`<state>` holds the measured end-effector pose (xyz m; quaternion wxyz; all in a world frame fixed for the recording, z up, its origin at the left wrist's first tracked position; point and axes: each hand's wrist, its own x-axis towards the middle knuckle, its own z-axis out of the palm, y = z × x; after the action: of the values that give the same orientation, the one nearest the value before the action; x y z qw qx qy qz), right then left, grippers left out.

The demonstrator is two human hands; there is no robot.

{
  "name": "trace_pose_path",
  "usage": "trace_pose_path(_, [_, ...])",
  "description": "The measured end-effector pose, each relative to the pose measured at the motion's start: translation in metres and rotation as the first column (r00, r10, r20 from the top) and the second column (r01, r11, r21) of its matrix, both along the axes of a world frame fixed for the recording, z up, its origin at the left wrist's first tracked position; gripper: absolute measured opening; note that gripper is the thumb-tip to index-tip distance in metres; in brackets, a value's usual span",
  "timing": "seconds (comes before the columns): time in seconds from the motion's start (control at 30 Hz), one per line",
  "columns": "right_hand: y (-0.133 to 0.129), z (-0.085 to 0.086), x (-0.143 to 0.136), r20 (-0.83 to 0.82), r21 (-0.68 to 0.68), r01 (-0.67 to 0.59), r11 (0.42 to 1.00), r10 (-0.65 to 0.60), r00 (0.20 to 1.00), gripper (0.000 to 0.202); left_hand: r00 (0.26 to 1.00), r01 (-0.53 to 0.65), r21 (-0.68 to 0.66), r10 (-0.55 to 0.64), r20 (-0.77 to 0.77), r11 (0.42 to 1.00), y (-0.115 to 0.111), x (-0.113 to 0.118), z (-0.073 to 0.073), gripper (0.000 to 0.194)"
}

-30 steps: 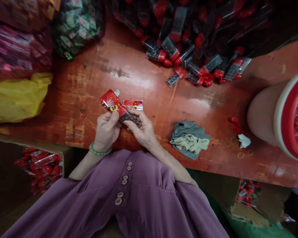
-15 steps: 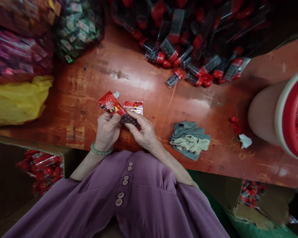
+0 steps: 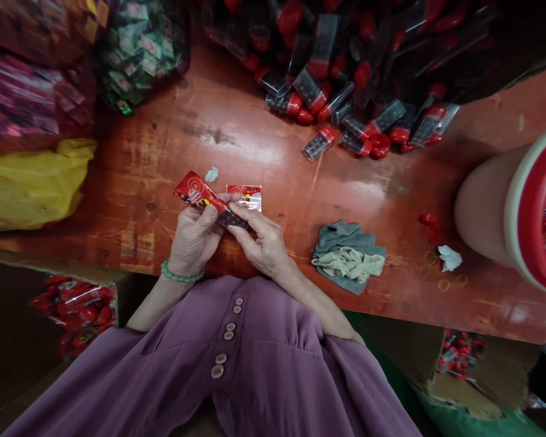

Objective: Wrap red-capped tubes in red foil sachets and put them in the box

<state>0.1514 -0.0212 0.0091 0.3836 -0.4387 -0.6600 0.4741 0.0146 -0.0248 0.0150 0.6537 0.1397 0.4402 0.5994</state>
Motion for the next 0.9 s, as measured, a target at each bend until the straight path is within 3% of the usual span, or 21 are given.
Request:
trace_pose_path(0.1, [0.001,0.001,-0.002,0.001,0.077,-0.003,0.997,0.003,1.000,0.035,0.994,-0.102,-0.017,0.102,0.024,0.995,0.000,0.001,-0.004,0.033])
trace_pose_path(0.2, [0.000,-0.001,-0.003,-0.014,0.069,0.002,0.998,-0.001,1.000,0.034,0.993,-0.120,-0.039,0.121,0.012,0.992,-0.001,0.001,-0.006,0.033])
trace_pose_path(0.3, [-0.002,-0.004,-0.004,-0.054,-0.069,0.033,0.997,-0.037,0.998,0.032,0.992,-0.128,-0.053,0.127,-0.028,0.990,-0.002,0.002,-0.005,0.034])
trace_pose_path(0.4, [-0.004,-0.005,-0.006,-0.143,-0.277,0.008,0.961,-0.049,0.989,0.037,0.989,-0.133,-0.046,0.130,-0.072,0.990,-0.002,0.003,-0.003,0.033])
trace_pose_path(0.47, [-0.004,-0.005,-0.008,-0.178,-0.336,-0.013,0.942,-0.050,0.983,0.039,0.990,-0.124,-0.022,0.122,-0.077,0.992,-0.001,0.003,-0.001,0.032])
trace_pose_path(0.77, [-0.003,-0.004,-0.008,-0.068,-0.122,0.016,0.992,-0.025,0.997,0.033,0.995,-0.068,-0.037,0.065,-0.071,0.997,0.001,-0.007,-0.002,0.036])
trace_pose_path(0.9, [-0.005,-0.005,-0.008,-0.119,-0.230,0.019,0.973,-0.047,0.992,0.032,0.999,-0.023,-0.018,0.022,-0.026,1.000,0.000,-0.007,-0.002,0.034])
